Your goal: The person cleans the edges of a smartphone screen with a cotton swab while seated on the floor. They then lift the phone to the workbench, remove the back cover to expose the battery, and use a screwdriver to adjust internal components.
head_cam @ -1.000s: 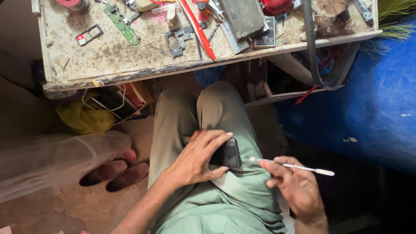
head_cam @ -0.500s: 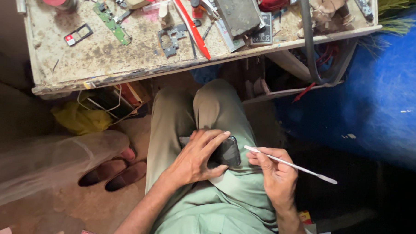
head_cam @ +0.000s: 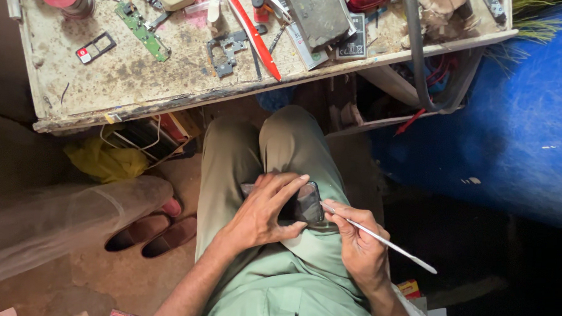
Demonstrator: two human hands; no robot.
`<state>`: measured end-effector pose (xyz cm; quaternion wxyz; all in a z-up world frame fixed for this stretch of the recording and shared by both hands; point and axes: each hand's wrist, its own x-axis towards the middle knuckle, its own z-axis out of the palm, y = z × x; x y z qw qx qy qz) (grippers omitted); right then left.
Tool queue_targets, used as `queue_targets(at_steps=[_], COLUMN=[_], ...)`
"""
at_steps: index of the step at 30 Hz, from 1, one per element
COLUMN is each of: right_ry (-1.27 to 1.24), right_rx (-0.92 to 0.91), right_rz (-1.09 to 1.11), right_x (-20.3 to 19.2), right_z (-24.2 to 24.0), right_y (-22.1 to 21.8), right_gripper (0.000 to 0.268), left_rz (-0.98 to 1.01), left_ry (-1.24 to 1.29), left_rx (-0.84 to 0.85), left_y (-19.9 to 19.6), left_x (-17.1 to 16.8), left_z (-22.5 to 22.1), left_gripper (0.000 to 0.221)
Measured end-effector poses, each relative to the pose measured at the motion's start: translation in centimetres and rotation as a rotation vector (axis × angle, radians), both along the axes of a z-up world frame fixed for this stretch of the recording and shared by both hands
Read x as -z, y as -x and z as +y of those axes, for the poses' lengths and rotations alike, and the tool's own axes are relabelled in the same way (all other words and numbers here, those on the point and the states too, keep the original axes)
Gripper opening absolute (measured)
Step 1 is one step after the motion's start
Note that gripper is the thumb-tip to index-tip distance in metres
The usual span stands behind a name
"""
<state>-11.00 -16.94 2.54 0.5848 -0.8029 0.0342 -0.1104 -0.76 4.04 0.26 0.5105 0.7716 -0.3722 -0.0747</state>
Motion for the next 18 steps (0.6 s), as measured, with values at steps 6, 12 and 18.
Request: queue_targets(at_steps=[6,12,18], right_ry=[0.17,0.37,0.587], right_rx=[-0.045,-0.042,-0.079], right_rz=[-0.182,-0.229,-0.341], right_x=[-0.7,-2.0,-2.9], right_z=[0.6,1.0,1.4], right_y=[-1.3,-2.6,-4.0], right_gripper=[0.02,0.026,0.028], left_rz=[0.001,-0.023,-0.035], left_ry=[0.012,0.038,0.016], left_rx=[0.007,-0.031,-0.074], left_y=[-0.3,-0.4,-0.3], left_x=[0.1,0.4,0.4], left_z=[-0.1,-0.3,-0.7], left_gripper=[0.09,0.089,0.089])
